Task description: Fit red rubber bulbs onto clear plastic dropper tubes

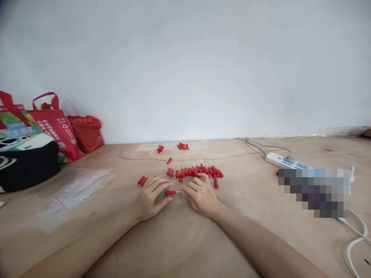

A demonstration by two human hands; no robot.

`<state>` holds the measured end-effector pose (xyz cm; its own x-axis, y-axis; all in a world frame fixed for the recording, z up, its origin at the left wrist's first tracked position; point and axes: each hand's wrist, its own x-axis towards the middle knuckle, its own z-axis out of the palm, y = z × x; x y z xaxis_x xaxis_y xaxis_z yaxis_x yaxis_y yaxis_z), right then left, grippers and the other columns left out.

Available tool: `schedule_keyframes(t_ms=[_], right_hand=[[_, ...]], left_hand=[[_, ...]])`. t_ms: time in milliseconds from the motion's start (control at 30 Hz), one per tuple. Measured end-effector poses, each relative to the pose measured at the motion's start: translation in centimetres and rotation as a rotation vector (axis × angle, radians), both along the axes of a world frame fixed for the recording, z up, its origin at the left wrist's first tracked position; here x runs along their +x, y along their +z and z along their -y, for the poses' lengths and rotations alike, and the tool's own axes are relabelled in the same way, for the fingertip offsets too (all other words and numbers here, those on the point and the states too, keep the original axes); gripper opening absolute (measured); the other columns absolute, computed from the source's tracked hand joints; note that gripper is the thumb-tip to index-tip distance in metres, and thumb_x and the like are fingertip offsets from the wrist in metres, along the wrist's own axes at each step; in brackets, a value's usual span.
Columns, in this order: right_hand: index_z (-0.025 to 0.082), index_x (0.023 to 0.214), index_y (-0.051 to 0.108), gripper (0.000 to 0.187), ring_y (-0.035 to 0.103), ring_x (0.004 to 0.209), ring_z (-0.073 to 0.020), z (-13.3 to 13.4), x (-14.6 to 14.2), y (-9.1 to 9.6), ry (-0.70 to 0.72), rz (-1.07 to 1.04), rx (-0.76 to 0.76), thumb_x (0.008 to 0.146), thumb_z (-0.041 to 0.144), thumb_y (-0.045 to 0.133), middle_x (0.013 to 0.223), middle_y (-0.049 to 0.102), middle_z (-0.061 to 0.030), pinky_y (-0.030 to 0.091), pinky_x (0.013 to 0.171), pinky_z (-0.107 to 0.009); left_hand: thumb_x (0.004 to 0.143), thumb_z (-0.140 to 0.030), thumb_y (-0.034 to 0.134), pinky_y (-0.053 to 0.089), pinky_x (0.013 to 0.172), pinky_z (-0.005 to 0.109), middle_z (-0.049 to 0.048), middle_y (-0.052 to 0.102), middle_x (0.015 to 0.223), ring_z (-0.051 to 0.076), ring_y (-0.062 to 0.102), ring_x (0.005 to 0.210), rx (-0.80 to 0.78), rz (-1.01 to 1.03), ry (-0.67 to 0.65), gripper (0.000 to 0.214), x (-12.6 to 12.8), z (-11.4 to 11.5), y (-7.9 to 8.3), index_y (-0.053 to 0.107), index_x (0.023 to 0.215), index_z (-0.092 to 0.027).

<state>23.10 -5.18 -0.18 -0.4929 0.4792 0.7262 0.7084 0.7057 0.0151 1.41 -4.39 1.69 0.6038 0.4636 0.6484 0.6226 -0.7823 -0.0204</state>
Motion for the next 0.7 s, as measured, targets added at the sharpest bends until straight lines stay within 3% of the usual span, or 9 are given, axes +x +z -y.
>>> schedule_keyframes(t_ms=[167,333,700], right_hand=[[0.021,0.085,0.061,0.019,0.045,0.072,-0.0122,0.2,-0.1,0.2,0.021,0.04,-0.005,0.084,0.023,0.042,0.064,0.056,0.0009,0.023,0.09,-0.037],[0.022,0.077,0.06,0.02,0.043,0.067,-0.0121,0.7,0.0,0.6,0.031,0.062,0.02,0.082,0.022,0.041,0.057,0.053,0.002,0.022,0.089,-0.038],[0.022,0.074,0.06,0.021,0.042,0.066,-0.0115,1.1,0.1,0.8,0.018,0.044,0.045,0.082,0.021,0.041,0.052,0.052,0.0035,0.018,0.091,-0.041]], left_hand=[[0.084,-0.032,0.047,0.037,0.081,0.032,0.0013,0.064,0.083,0.014,0.055,0.079,0.006,0.003,-0.105,0.017,0.4,-0.3,-0.5,0.061,0.082,-0.021],[0.084,-0.029,0.049,0.034,0.083,0.034,-0.0014,0.065,0.071,0.012,0.055,0.07,0.036,0.001,-0.052,0.019,0.2,0.1,-0.3,0.061,0.072,-0.021],[0.084,-0.025,0.047,0.032,0.087,0.038,-0.0021,0.066,0.072,0.012,0.056,0.069,0.026,-0.02,-0.06,0.02,-0.1,0.4,0.0,0.062,0.071,-0.022]])
